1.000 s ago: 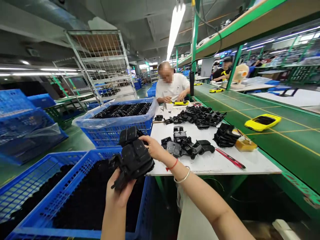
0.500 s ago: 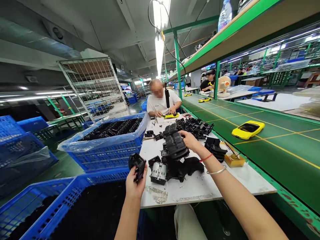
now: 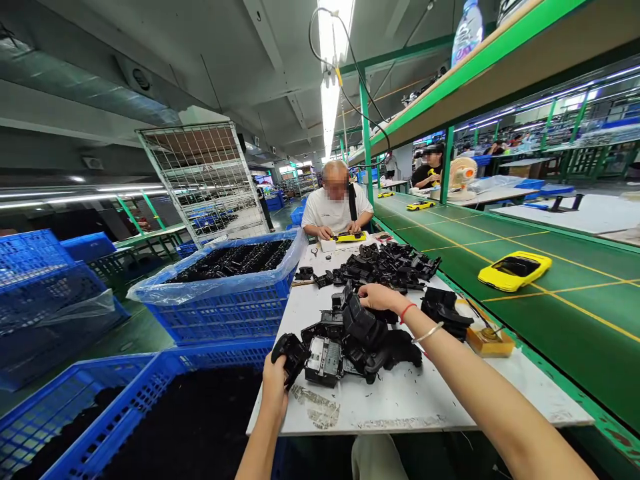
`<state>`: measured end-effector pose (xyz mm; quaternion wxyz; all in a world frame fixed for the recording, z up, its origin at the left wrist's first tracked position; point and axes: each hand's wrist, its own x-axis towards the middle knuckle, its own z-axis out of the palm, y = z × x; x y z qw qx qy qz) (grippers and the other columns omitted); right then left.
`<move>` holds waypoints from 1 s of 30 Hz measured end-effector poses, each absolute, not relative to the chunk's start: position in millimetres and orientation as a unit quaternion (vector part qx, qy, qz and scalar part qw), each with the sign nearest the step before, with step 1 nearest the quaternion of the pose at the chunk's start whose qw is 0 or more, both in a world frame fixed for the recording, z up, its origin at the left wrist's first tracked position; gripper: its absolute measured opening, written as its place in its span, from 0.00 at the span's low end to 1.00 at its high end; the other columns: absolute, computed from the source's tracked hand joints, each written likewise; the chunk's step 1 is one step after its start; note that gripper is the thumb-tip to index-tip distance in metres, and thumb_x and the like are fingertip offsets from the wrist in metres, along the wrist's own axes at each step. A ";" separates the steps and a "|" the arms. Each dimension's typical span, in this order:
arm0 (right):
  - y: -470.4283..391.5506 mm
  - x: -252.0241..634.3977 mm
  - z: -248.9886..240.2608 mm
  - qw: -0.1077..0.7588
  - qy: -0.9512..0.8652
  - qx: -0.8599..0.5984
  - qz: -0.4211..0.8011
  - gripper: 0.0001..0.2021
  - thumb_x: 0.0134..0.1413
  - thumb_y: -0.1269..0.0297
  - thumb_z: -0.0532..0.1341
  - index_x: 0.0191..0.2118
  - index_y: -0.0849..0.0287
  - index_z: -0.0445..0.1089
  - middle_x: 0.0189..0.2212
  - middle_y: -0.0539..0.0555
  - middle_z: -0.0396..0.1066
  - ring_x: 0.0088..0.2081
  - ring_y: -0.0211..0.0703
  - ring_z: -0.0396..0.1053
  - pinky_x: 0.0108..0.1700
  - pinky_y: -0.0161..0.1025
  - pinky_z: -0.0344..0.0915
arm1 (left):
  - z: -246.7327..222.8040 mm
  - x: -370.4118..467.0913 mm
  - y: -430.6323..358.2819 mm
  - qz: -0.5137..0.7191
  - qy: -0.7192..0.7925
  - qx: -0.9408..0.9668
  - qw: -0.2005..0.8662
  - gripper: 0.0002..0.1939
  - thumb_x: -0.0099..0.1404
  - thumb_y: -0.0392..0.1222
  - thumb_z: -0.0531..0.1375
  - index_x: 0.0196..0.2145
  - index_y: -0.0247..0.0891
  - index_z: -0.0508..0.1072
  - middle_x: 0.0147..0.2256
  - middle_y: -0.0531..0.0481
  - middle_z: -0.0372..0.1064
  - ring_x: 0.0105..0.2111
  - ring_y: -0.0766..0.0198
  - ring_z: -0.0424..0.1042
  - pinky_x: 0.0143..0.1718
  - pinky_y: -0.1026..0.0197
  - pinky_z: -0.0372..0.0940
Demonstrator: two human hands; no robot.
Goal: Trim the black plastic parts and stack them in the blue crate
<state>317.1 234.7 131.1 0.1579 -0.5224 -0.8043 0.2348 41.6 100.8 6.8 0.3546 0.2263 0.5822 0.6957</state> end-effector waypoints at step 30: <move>223.1 324.1 126.7 0.194 -0.821 -0.516 0.148 0.18 0.56 0.73 0.55 0.51 0.66 0.73 0.53 0.65 0.71 0.58 0.53 0.66 0.61 0.45 0.58 | -4.3 43.3 92.2 0.718 0.531 0.339 0.297 0.14 0.70 0.40 0.53 0.48 0.41 0.76 0.56 0.47 0.71 0.62 0.60 0.63 0.67 0.58 0.50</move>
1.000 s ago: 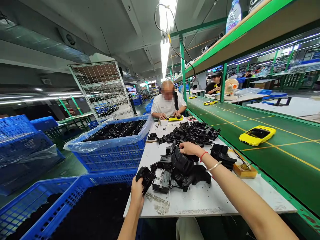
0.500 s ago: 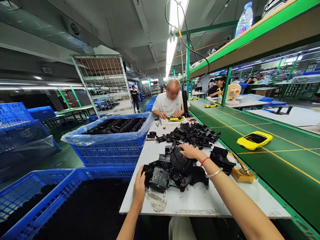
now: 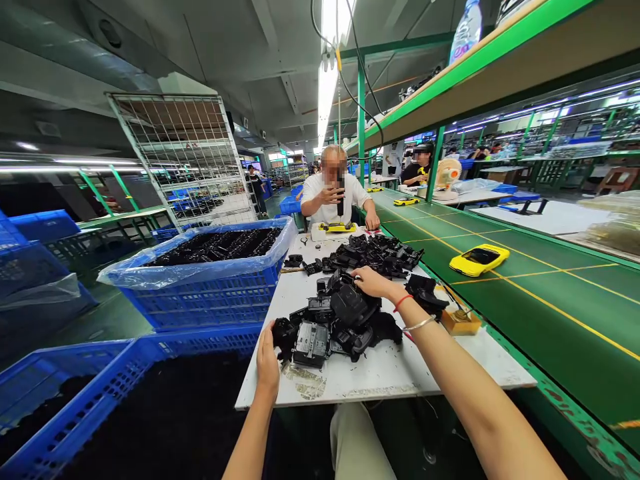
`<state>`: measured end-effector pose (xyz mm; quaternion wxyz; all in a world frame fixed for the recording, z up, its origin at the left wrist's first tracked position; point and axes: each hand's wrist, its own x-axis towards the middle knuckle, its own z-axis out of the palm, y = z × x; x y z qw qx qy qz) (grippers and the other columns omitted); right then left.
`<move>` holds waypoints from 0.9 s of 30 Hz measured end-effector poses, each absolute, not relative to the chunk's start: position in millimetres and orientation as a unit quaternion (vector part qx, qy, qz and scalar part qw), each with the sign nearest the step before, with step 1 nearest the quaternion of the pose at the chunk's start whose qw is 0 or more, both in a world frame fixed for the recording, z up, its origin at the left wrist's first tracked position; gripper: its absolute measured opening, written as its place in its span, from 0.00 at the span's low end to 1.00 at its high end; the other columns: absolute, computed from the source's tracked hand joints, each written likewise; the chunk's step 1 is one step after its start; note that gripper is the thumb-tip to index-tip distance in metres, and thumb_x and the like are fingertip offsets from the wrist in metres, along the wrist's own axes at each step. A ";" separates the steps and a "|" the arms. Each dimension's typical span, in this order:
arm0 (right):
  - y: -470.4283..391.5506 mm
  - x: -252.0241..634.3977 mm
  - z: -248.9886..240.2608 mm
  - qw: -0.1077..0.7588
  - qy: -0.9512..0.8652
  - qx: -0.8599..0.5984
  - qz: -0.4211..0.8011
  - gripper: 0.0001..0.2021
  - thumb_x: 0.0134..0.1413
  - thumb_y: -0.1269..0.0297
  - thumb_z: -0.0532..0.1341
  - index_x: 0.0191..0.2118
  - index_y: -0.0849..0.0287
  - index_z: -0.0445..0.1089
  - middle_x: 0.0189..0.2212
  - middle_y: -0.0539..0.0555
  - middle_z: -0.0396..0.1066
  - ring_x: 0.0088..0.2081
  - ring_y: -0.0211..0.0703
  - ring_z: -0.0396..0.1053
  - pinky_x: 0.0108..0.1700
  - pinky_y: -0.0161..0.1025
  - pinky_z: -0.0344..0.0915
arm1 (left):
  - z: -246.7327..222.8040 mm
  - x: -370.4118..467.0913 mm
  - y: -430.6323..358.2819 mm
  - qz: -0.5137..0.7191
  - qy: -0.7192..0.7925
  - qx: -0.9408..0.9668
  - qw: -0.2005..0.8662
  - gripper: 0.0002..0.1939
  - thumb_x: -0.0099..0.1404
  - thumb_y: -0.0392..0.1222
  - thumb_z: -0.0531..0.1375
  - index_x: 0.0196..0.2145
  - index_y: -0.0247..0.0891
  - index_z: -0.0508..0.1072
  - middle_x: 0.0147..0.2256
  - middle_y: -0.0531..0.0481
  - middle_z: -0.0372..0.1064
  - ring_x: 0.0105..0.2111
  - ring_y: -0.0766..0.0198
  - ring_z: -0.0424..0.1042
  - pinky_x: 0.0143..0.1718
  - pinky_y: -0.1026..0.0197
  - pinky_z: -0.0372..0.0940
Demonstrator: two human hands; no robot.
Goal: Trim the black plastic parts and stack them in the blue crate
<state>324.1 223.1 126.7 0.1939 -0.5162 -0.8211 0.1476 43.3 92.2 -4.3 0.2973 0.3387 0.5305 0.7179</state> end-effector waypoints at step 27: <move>-7.4 367.2 10.3 0.600 -0.509 -0.558 0.263 0.18 0.61 0.49 0.52 0.41 0.57 0.71 0.27 0.52 0.72 0.24 0.40 0.71 0.29 0.38 0.69 | -6.9 44.9 99.0 0.730 0.575 0.283 0.238 0.22 0.65 0.58 0.52 0.43 0.36 0.72 0.49 0.43 0.69 0.58 0.51 0.64 0.62 0.46 0.55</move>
